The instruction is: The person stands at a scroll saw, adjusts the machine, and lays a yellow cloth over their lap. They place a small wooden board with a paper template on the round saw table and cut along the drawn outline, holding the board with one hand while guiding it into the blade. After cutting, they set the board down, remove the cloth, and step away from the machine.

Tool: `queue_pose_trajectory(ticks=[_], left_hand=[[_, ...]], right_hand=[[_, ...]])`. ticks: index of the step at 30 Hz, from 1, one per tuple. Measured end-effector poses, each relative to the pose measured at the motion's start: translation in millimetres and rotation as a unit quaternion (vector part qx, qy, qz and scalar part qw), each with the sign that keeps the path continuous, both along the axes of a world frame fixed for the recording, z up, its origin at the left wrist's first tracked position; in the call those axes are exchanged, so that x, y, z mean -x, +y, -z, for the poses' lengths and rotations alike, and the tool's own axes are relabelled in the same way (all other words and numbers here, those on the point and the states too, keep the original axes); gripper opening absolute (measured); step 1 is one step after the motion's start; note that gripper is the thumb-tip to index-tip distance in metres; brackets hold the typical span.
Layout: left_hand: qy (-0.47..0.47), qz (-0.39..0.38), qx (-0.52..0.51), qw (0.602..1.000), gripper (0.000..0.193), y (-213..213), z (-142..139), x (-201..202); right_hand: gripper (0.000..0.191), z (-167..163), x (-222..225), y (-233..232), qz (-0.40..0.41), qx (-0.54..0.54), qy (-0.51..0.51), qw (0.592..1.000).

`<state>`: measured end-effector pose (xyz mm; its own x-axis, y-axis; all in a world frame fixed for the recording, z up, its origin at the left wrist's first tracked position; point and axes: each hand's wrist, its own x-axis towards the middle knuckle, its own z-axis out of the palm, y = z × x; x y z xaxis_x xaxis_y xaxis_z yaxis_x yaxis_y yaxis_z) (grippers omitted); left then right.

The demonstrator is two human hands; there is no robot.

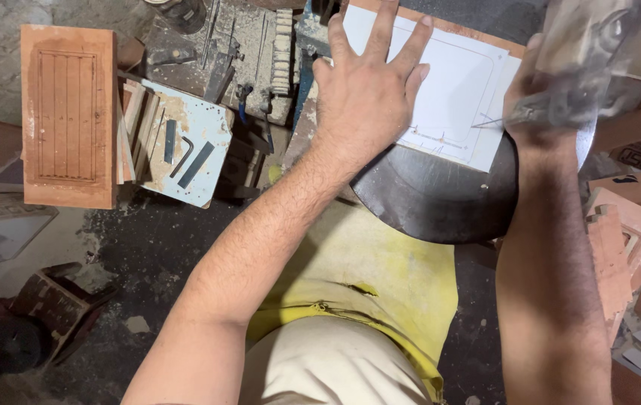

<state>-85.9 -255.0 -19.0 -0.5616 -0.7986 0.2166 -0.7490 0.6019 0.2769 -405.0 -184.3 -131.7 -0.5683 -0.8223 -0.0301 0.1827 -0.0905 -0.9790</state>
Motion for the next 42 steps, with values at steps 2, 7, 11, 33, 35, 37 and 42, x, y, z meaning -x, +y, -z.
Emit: queue_pose_trajectory(ticks=[2,7,11,33,35,37,42], left_hand=[[-0.007,-0.005,0.023,1.0,0.049,0,1,1],[-0.023,0.013,0.037,0.999,0.048,-2,2,3],[-0.022,0.061,0.0,0.998,0.049,-5,0,4],[0.005,0.217,0.026,0.976,0.044,-23,-3,9],[-0.007,0.216,0.037,0.976,0.045,-24,-5,11],[-0.022,0.216,0.034,0.976,0.045,-26,-7,12],[-0.029,0.217,0.005,0.976,0.046,-26,-7,15]], right_hand=[[0.06,1,0,0,0.005,0.0,-0.004,1.0],[0.058,8,7,1,0.051,-0.01,-0.039,0.998],[0.053,18,14,1,0.002,0.019,0.024,1.0],[0.055,3,-3,-4,-0.119,0.113,0.018,0.986],[0.051,-16,-24,8,-0.094,0.128,-0.068,0.985],[0.051,-45,-56,29,-0.099,0.181,-0.389,0.898],[0.034,-112,-146,98,-0.049,-0.12,0.571,0.811]])
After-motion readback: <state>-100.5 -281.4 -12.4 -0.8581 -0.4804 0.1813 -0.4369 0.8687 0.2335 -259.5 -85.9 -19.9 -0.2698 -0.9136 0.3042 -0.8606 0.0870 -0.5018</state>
